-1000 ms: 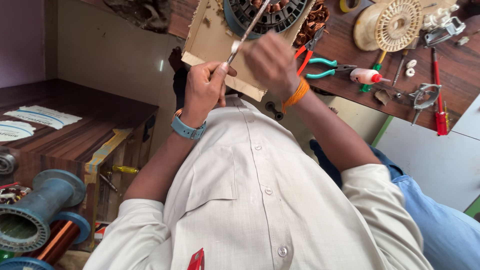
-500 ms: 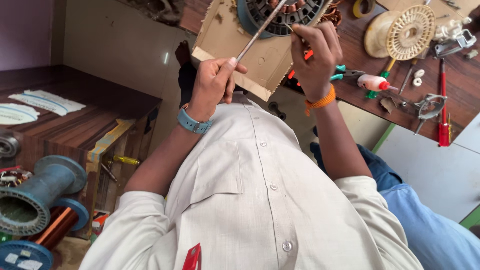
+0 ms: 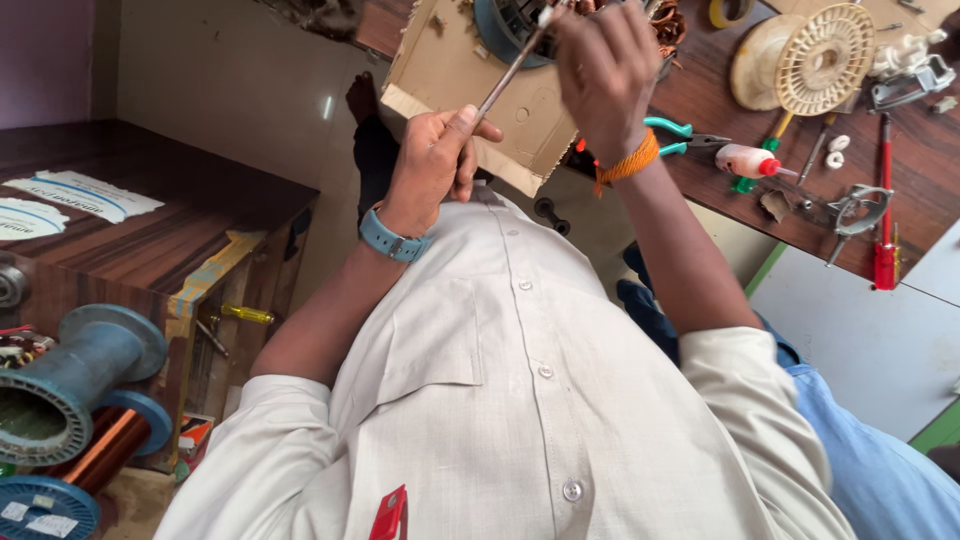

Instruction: The person holds a long round metal file and works it back and forth between the copper coils of an electric motor stator resting on a cardboard pad on the workbench, applying liquid from a small bottle onto the file first. At the end the person wipes the file clean with a rag.

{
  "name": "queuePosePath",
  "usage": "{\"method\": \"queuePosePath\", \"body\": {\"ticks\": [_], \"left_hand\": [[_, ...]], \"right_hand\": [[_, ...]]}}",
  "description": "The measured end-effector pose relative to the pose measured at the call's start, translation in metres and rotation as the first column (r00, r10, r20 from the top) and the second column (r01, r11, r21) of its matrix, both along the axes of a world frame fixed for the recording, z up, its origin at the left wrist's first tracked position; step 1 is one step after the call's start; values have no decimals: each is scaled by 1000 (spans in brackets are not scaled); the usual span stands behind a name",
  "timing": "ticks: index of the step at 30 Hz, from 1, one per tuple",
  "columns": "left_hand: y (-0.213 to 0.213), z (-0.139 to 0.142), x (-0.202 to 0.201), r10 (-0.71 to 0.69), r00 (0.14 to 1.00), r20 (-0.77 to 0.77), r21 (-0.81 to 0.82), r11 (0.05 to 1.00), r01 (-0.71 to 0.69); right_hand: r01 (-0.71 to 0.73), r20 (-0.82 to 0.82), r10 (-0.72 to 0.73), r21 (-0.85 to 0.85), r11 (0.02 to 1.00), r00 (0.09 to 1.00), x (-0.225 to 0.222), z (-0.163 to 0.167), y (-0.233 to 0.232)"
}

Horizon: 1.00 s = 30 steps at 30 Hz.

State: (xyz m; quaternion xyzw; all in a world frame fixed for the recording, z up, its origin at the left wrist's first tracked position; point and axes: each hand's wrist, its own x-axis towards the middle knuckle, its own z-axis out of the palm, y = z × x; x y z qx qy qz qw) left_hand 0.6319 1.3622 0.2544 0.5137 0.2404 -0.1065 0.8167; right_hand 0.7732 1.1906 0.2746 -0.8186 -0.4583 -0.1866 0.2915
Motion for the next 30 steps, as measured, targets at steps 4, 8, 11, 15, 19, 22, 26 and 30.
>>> {"method": "queuePosePath", "body": {"ticks": [4,8,11,15,19,22,26,30], "left_hand": [[-1,0,2,-16,999,-37,12,1000,16],[-4,1,1,6,1000,15,30,1000,-7],[-5,0,1,3,1000,16,-1,1000,-3],[-8,-5,2,18,1000,-7,28,999,-18],[-11,-11,2,57,998,-1,6,998,-57],[-9,-13,1,31,1000,3,-18,999,-31],[-7,-12,1,-10,1000,15,-25,1000,10],[-7,-12,1,-5,999,-41,-38,999,4]], "right_hand": [[-135,112,142,-72,988,983,-8,1,2],[-31,79,40,-112,993,996,2,-5,-4],[-158,69,169,-145,977,983,3,-10,-7],[50,142,-36,-92,995,989,-2,-12,-4],[-60,124,72,-99,993,990,-9,-12,2],[-4,100,9,-51,999,995,-9,-15,3],[-14,141,31,-123,992,989,-6,-18,-3],[-57,141,70,-91,994,988,0,-18,-7]]}}
